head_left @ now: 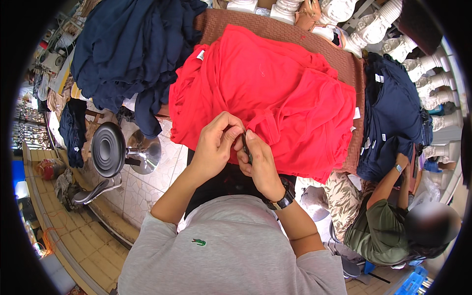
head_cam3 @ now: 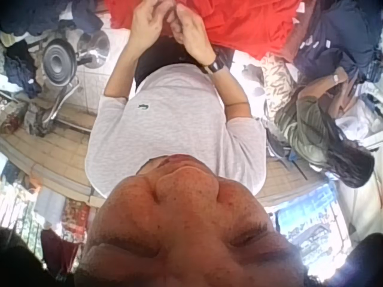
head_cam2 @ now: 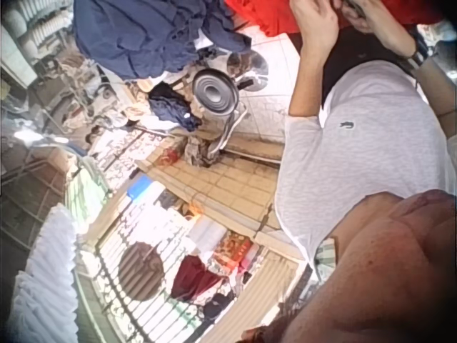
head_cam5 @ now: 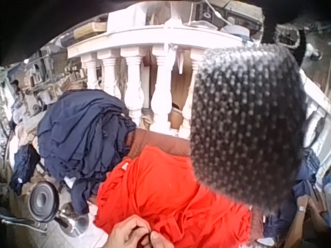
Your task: The person uses a pair of scissors to trim loose threads and small fabric tags from a red garment laid out on a table. The person carefully snips the excess material while holding the fabric steady with their other hand.
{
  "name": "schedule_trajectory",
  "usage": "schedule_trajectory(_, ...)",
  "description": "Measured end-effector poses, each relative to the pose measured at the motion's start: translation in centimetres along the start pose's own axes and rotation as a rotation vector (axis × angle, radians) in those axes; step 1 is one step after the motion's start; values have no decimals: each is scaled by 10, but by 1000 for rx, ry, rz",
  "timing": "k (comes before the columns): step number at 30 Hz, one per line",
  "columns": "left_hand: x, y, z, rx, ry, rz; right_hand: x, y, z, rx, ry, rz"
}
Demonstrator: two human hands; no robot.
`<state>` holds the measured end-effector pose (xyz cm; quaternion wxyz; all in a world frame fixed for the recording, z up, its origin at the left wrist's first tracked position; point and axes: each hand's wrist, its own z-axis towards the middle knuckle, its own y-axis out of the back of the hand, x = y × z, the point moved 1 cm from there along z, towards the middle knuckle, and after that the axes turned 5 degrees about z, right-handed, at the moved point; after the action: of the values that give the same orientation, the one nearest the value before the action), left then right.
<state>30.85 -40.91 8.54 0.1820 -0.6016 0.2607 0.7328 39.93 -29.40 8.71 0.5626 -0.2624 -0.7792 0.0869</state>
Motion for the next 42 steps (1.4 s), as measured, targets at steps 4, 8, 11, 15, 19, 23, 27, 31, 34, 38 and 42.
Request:
schedule_trajectory(4,1,3,0,44,1,20,-2,4,3,28,-20,63)
schedule_trajectory(8,2,3,0,20,-59,70,-2,3,4,44,-19,93)
schedule_trajectory(11,-8,2,-1,-2,-155,153,-5,12,3,86,-11,130)
schedule_trajectory(15,-37,45,-19,440,-104,406,30,37,-24,-81,253,-52)
schedule_trajectory(19,-53,36,-24,284,90,274,41,57,3,-269,539,-392)
schedule_trajectory(23,-42,-9,-9,266,96,93,52,63,33,-71,445,-447)
schedule_trajectory(27,-16,-42,8,-111,-144,236,52,62,53,96,384,-346)
schedule_trajectory(31,-19,-49,20,-284,-215,-12,80,41,36,9,589,-628)
schedule_trajectory(34,-15,-34,33,-183,-200,-333,94,42,35,-24,714,-603)
schedule_trajectory(38,-38,-1,41,111,-65,8,108,61,34,49,697,-614)
schedule_trajectory(42,-29,5,52,97,-79,205,99,65,33,125,497,-469)
